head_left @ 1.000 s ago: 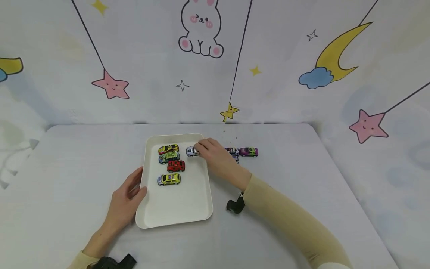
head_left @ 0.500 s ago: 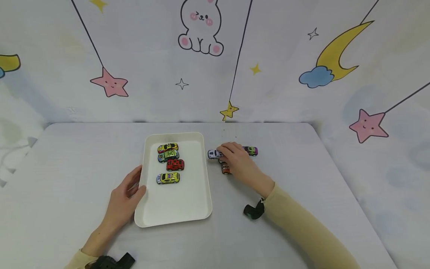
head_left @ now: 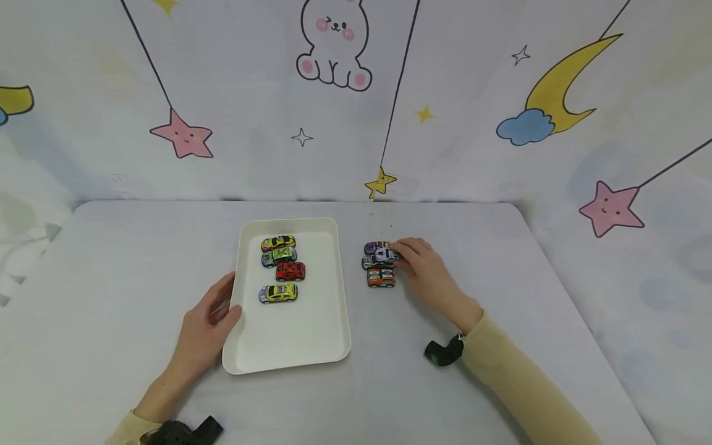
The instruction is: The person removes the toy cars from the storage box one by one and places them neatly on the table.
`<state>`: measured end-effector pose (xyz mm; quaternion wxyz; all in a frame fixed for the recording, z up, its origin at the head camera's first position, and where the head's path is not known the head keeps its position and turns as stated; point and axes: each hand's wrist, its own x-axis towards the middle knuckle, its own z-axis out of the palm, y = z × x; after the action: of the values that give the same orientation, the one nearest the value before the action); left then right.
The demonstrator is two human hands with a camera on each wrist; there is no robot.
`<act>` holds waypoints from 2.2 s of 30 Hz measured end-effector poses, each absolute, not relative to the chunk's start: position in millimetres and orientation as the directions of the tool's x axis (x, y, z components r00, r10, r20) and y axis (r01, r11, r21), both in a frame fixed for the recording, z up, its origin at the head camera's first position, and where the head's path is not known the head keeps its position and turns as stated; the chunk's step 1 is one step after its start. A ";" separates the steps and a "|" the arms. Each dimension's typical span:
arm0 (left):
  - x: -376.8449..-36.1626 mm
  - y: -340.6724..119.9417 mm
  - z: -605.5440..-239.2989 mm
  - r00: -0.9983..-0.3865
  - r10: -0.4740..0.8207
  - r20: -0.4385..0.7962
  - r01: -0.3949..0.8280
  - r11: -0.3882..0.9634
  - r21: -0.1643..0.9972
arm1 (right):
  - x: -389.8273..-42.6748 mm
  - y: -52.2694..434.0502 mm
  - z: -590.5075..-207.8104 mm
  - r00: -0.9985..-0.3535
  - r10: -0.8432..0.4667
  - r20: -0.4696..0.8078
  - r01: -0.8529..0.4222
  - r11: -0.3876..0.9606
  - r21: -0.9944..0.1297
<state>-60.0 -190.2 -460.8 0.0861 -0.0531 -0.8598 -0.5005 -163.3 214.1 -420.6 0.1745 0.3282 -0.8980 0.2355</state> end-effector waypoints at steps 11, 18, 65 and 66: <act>-60.3 -191.8 -460.0 -0.977 0.007 0.211 0.188 0.487 0.853 | -163.9 248.0 -449.2 -0.718 -0.391 0.576 -0.652 0.669 -0.358; -61.4 -193.4 -459.1 -0.976 0.019 0.219 0.201 0.481 0.853 | -167.6 256.9 -464.5 -0.710 -0.303 0.635 -0.635 0.666 -0.391; -60.3 -190.8 -458.6 -0.980 0.011 0.197 0.178 0.482 0.858 | -163.3 255.9 -463.2 -0.712 -0.366 0.600 -0.642 0.686 -0.343; -60.4 -190.8 -458.6 -0.980 0.010 0.199 0.179 0.485 0.856 | -163.3 255.6 -463.1 -0.704 -0.361 0.612 -0.646 0.684 -0.340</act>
<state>-60.4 -190.8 -458.6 0.0835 -0.0550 -0.8575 -0.5047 -163.3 255.6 -463.1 0.2578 0.2858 -0.8805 0.2767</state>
